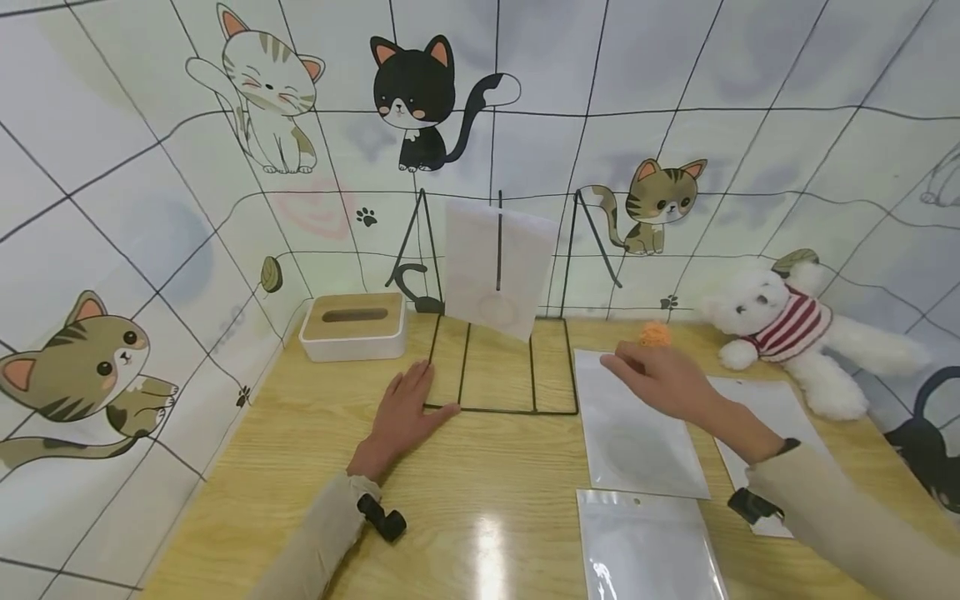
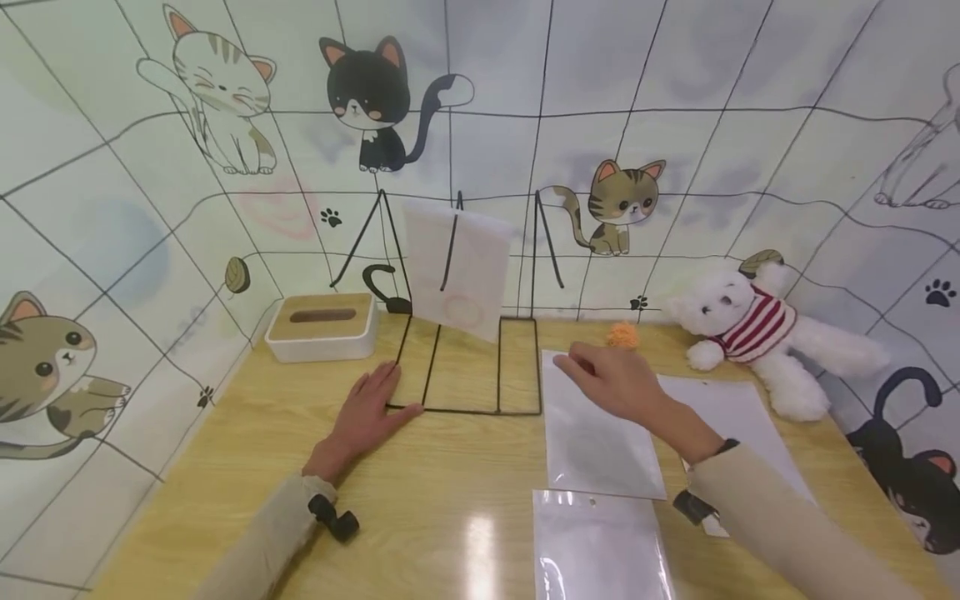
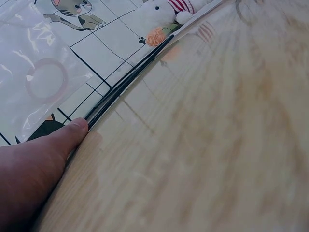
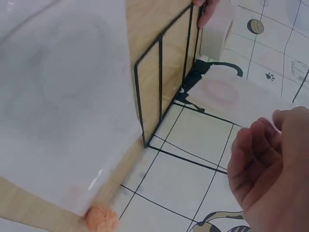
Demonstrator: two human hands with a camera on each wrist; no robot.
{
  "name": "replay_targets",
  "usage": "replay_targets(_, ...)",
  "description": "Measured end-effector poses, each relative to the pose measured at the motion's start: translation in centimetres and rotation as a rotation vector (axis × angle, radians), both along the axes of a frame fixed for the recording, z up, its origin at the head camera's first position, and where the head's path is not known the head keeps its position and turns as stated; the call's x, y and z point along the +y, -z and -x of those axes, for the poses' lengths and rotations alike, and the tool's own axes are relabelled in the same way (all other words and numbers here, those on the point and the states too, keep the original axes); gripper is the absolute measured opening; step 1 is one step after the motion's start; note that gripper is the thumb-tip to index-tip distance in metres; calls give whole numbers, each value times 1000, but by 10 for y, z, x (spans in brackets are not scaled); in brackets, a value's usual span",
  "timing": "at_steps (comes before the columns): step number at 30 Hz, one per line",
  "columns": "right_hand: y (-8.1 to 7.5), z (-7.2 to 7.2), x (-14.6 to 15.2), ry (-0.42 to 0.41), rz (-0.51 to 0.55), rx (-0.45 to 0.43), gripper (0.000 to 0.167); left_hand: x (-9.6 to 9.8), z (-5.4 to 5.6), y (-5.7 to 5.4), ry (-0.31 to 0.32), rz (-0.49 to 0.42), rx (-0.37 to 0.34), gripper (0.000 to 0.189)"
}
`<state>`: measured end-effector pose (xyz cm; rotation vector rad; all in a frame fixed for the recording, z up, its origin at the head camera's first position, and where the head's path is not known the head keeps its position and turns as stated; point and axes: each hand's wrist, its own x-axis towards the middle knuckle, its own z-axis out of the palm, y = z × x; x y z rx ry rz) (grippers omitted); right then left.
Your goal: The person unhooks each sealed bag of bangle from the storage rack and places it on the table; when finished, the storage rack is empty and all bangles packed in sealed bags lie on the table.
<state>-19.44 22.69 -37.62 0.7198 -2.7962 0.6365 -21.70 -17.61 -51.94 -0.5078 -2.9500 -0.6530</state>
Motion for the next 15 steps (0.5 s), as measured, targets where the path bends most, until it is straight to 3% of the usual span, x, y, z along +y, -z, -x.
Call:
replay_targets(6,-18,35,-18,-28,181,-24,38,-3,-2,3,-13,-5,21,92)
replay_targets(15,-42,73,-53,35,242,27,31,2,-2,3,-11,-11,43,92)
